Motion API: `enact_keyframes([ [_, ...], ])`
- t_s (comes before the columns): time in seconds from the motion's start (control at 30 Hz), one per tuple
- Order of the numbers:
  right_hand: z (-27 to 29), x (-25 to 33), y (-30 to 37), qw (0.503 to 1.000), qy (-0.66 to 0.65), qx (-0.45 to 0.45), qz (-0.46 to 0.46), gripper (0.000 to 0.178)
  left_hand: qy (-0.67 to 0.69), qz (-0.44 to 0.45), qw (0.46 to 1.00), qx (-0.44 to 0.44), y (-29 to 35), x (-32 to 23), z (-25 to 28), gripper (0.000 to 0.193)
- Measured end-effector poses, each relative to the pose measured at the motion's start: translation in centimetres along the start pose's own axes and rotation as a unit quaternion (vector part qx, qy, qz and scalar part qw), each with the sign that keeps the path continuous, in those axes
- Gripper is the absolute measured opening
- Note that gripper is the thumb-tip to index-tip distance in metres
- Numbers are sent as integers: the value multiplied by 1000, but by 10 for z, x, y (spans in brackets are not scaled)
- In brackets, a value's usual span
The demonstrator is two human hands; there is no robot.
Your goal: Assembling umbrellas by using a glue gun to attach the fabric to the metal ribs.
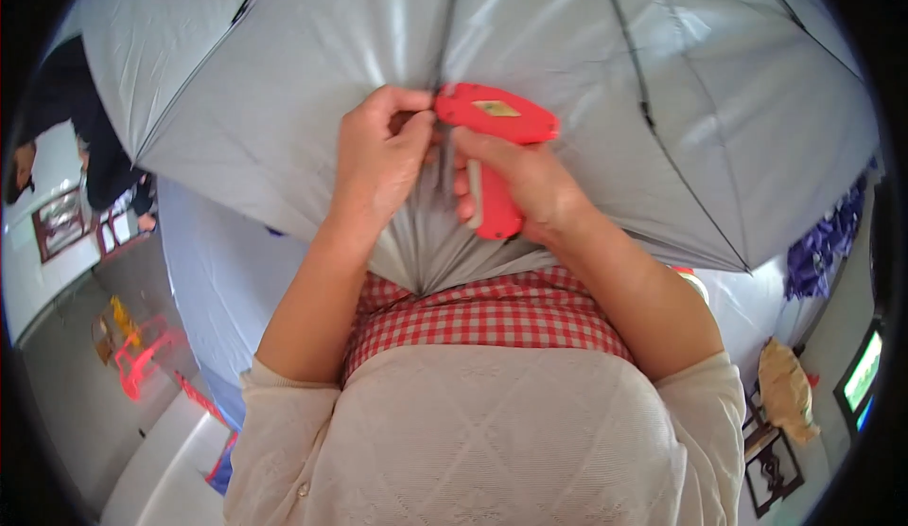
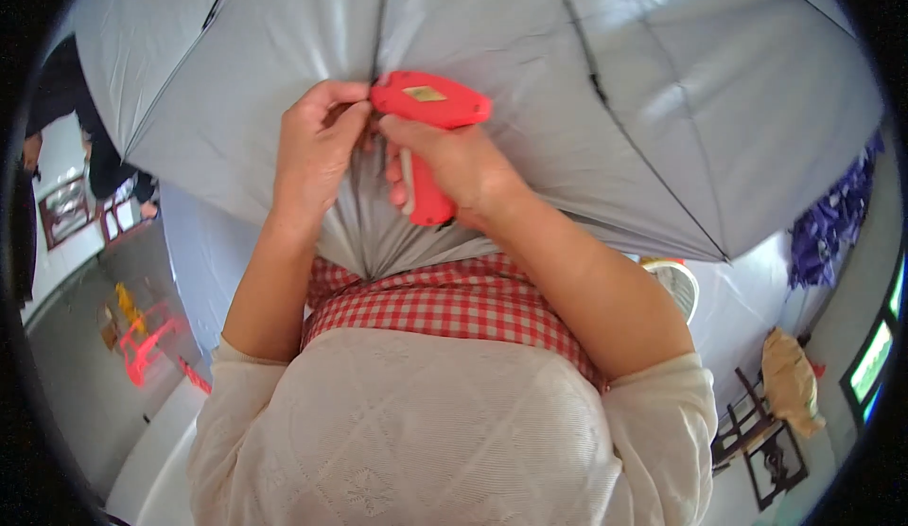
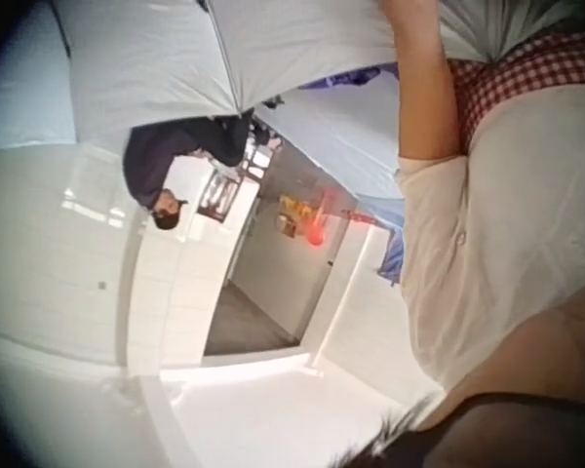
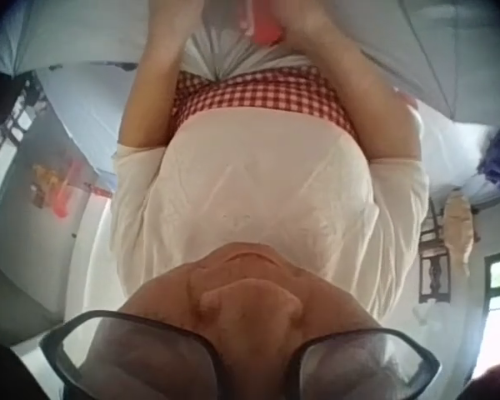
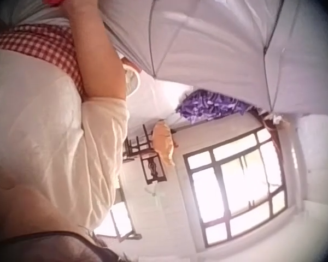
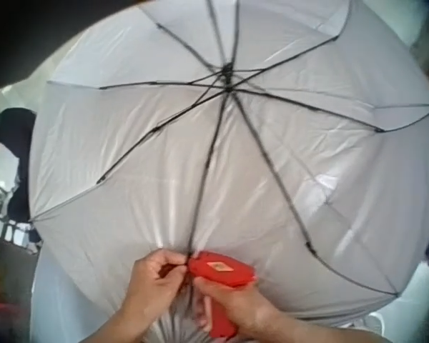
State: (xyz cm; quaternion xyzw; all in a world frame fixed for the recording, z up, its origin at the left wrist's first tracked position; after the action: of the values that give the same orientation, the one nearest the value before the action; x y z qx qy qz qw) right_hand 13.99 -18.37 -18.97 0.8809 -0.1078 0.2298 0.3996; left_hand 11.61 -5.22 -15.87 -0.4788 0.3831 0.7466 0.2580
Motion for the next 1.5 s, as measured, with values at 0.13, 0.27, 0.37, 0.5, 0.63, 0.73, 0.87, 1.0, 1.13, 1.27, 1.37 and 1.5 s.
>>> enact_keyframes([
  [0.13, -4, 2, 1, 999, 36, 22, 4, 24, -51, -26, 998, 13, 2, -3, 7, 11],
  [0.27, 18, 49, 32, 994, 97, -31, 46, 28, -427, -135, 891, -75, -22, -60, 47, 35],
  [0.37, 36, 99, 50, 985, 119, -71, 103, 29, -522, -306, 788, -114, -65, -86, 109, 45],
  [0.5, 65, 99, 23, 977, 97, -82, 172, 29, -522, -332, 777, -115, -78, -74, 62, 34],
  [0.63, 59, 89, 3, 980, 37, -88, 175, 29, -322, -265, 909, -20, -38, -41, -35, 14],
  [0.73, 59, 90, -10, 979, 47, -80, 179, 29, -331, -207, 920, 10, -47, -33, -47, 14],
  [0.87, 48, 109, -24, 989, 56, -64, 122, 27, -194, -281, 937, -72, -76, -77, -48, 22],
  [1.0, 61, 164, -26, 954, 167, -145, 204, 22, -198, -308, 929, -54, -88, -77, -58, 43],
  [1.13, 36, 157, -37, 971, 82, -100, 200, 23, -181, -300, 935, -47, -89, -76, -55, 49],
  [1.27, 27, 162, -55, 974, 57, -58, 212, 24, -168, -261, 950, -22, -95, -71, -57, 51],
  [1.37, 29, 161, -58, 975, 66, -75, 198, 24, -166, -271, 948, -25, -95, -68, -57, 49],
  [1.5, 24, 155, -54, 978, 79, -59, 185, 25, -180, -288, 940, -38, -94, -71, -54, 48],
])
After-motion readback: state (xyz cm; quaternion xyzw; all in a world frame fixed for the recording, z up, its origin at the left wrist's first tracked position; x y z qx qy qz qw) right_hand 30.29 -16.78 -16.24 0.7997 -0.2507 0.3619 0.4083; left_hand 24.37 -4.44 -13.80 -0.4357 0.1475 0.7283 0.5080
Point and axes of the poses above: each hand's wrist, its own y-axis away from the middle knuckle, its own z-axis out of the back of the hand, x = y × z, the point moved 8 cm from there along -y, towards the middle knuckle, and after that the axes turned 5 degrees about -x, right-handed, at the moved point
